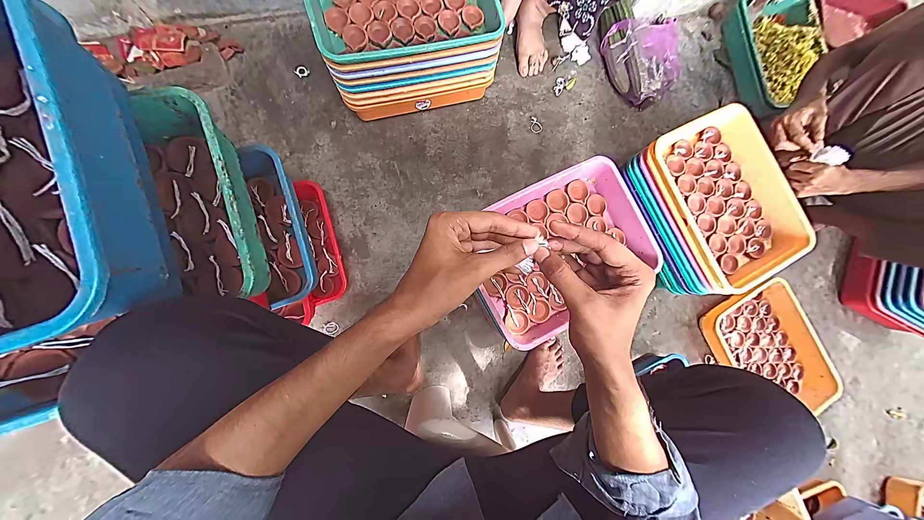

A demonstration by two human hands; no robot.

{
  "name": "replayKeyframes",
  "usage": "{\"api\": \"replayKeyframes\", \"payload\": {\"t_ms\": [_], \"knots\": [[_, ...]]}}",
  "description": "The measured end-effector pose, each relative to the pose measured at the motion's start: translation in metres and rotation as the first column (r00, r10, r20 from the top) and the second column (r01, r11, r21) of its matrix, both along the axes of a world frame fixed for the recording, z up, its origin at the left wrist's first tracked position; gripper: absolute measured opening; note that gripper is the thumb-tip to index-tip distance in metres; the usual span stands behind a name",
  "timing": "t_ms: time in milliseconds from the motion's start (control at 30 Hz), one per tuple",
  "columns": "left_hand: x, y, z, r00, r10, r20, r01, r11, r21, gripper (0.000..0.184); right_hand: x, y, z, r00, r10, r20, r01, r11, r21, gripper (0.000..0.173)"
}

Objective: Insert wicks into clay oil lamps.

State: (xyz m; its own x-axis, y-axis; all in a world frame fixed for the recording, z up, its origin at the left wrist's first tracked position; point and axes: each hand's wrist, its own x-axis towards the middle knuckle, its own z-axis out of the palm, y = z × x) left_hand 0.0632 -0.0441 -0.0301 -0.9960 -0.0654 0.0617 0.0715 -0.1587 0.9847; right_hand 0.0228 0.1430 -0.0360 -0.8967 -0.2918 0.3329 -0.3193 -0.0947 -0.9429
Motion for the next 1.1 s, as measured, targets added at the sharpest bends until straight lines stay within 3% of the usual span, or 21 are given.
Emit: {"api": "replayKeyframes", "payload": {"t_ms": [400,600,900,1100], "knots": [[-0.0033,0.0005,-0.0053,0.991,0.112,-0.074,-0.114,0.993,-0.016,0.015,0.0013,-0.0052,-0.0004,1.0,-0.003,0.001,0.003,1.0,-0.015,0.04],[-0.0016,0.0031,-0.0037,0.982,0.107,-0.158,-0.12,0.99,-0.08,0.016,0.0015,-0.0051,-0.0013,0.999,-0.033,0.009,0.033,0.999,-0.01,0.034],[0.0004,0.0015,-0.0007,0.998,0.037,0.04,-0.039,0.999,0.032,0.016,0.0,-0.0006,-0.0012,0.999,0.017,0.047,-0.019,1.0,0.023,0.025],[-0.0039,-0.0014,-0.0031,1.0,0.022,0.004,-0.022,1.0,0.022,0.013,-0.0026,0.0002,-0.0037,0.996,0.073,-0.058,-0.061,0.98,0.189,0.019]]}}
